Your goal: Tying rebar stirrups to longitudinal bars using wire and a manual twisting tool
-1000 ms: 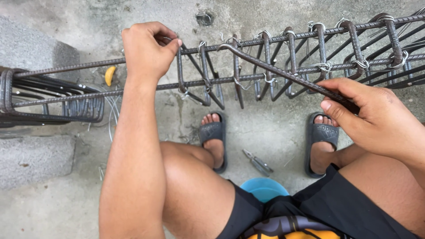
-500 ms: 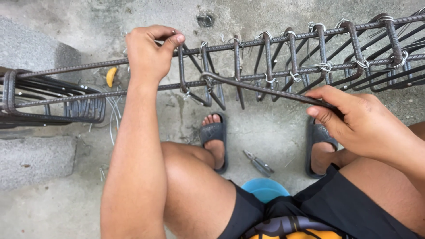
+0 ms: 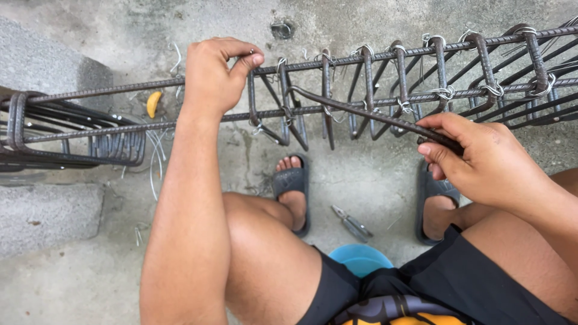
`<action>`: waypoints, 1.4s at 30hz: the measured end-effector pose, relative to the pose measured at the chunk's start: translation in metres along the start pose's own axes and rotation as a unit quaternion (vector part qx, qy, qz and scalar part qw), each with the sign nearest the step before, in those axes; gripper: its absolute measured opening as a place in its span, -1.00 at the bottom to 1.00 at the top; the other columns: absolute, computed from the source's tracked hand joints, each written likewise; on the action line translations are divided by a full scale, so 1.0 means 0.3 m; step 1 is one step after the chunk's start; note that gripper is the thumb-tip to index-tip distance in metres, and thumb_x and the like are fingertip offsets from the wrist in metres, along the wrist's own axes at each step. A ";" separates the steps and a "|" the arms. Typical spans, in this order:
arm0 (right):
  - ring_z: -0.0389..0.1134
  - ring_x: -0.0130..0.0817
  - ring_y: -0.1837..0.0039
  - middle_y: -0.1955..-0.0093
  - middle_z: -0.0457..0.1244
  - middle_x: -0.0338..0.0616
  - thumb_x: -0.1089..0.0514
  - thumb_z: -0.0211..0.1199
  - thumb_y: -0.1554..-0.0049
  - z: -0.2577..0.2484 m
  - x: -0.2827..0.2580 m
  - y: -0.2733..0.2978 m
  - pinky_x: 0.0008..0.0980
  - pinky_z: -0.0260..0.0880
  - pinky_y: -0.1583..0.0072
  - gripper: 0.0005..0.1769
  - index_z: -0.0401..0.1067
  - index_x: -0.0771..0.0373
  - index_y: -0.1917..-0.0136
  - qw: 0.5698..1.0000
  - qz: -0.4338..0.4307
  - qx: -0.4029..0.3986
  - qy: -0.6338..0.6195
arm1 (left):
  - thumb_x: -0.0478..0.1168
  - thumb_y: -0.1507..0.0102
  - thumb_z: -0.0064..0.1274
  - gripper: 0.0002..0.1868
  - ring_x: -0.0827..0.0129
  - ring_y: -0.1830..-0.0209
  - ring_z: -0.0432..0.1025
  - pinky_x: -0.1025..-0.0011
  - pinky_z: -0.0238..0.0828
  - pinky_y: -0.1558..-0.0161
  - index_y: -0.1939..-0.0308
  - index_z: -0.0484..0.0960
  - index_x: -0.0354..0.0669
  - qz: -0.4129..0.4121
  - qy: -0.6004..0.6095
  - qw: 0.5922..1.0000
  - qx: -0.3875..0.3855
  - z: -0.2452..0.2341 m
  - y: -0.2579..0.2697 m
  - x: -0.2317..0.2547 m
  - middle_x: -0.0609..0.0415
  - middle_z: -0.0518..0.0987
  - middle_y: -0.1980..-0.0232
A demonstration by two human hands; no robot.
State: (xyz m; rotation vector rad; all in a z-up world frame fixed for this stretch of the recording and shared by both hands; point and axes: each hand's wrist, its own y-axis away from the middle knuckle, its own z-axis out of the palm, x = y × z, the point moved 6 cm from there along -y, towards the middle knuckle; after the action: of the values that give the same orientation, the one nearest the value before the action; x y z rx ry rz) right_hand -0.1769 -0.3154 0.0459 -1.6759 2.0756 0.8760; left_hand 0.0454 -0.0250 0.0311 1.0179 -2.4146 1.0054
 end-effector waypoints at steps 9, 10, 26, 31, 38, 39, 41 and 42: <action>0.54 -0.41 0.30 0.27 0.44 -0.15 0.36 0.24 -0.18 0.028 0.028 -0.003 -0.44 0.44 0.33 -0.73 0.44 0.29 -0.17 0.998 -0.012 0.000 -0.068 | -0.39 -0.38 -0.07 -0.83 0.54 0.38 0.53 0.54 0.44 0.25 0.25 0.61 -0.14 -0.122 0.100 0.987 0.040 0.068 0.005 -0.082 0.24 0.71 0.36; 0.52 -0.38 0.31 0.23 0.42 -0.14 0.38 0.21 -0.20 0.033 0.036 -0.005 -0.42 0.44 0.32 -0.73 0.40 0.29 -0.18 0.996 -0.019 0.004 -0.089 | -0.40 -0.40 -0.10 -0.83 0.52 0.38 0.53 0.53 0.45 0.25 0.24 0.58 -0.16 -0.114 0.119 0.985 0.049 0.076 0.003 -0.091 0.21 0.67 0.39; 0.45 -0.31 0.34 0.34 0.38 -0.05 0.31 0.20 -0.25 0.028 0.030 -0.009 -0.30 0.36 0.33 -0.66 0.37 0.28 -0.30 0.998 0.051 0.010 -0.034 | -0.36 -0.43 -0.10 -0.80 0.50 0.42 0.56 0.60 0.56 0.29 0.28 0.58 -0.24 -0.220 0.327 0.915 0.084 0.125 -0.002 -0.206 0.07 0.63 0.40; 0.31 -0.25 0.41 0.31 0.28 -0.03 0.37 0.06 -0.27 0.103 0.043 -0.027 -0.31 0.33 0.36 -0.65 0.38 0.33 -0.31 0.973 0.082 -0.059 -0.207 | -0.37 -0.42 -0.09 -0.80 0.50 0.41 0.58 0.60 0.58 0.31 0.29 0.57 -0.24 -0.223 0.326 0.914 0.098 0.118 -0.002 -0.212 0.07 0.63 0.39; 0.30 -0.35 0.42 0.33 0.26 -0.12 0.33 0.08 -0.26 0.135 -0.032 -0.052 -0.37 0.31 0.36 -0.63 0.35 0.29 -0.34 0.985 0.038 -0.039 -0.161 | -0.42 -0.40 -0.07 -0.80 0.53 0.43 0.56 0.66 0.42 0.35 0.28 0.62 -0.23 -0.175 0.268 0.943 0.089 0.095 -0.011 -0.176 0.08 0.68 0.41; 0.30 -0.35 0.42 0.33 0.27 -0.12 0.33 0.08 -0.27 0.141 -0.036 -0.056 -0.36 0.32 0.36 -0.64 0.35 0.29 -0.33 0.986 0.043 -0.042 -0.155 | -0.42 -0.40 -0.07 -0.81 0.53 0.42 0.58 0.66 0.44 0.34 0.28 0.62 -0.23 -0.173 0.267 0.943 0.093 0.094 -0.010 -0.174 0.08 0.68 0.41; 0.30 -0.34 0.42 0.33 0.27 -0.12 0.33 0.08 -0.27 0.151 -0.040 -0.063 -0.36 0.33 0.36 -0.65 0.35 0.29 -0.33 0.987 0.047 -0.047 -0.147 | -0.42 -0.40 -0.07 -0.81 0.53 0.40 0.60 0.66 0.46 0.33 0.27 0.62 -0.23 -0.172 0.267 0.943 0.098 0.094 -0.008 -0.177 0.09 0.68 0.41; 0.29 -0.36 0.43 0.33 0.27 -0.13 0.33 0.08 -0.27 0.154 -0.042 -0.068 -0.37 0.31 0.37 -0.66 0.35 0.29 -0.32 0.986 0.039 -0.045 -0.153 | -0.41 -0.40 -0.06 -0.81 0.51 0.40 0.62 0.64 0.48 0.32 0.28 0.61 -0.23 -0.162 0.265 0.945 0.101 0.094 -0.009 -0.177 0.09 0.68 0.41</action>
State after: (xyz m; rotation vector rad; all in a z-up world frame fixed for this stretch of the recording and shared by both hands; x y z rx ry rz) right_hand -0.1596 -0.2785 0.0134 -1.4050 1.9273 1.1853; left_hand 0.0831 -0.0205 -0.0157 1.0055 -1.6769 1.2316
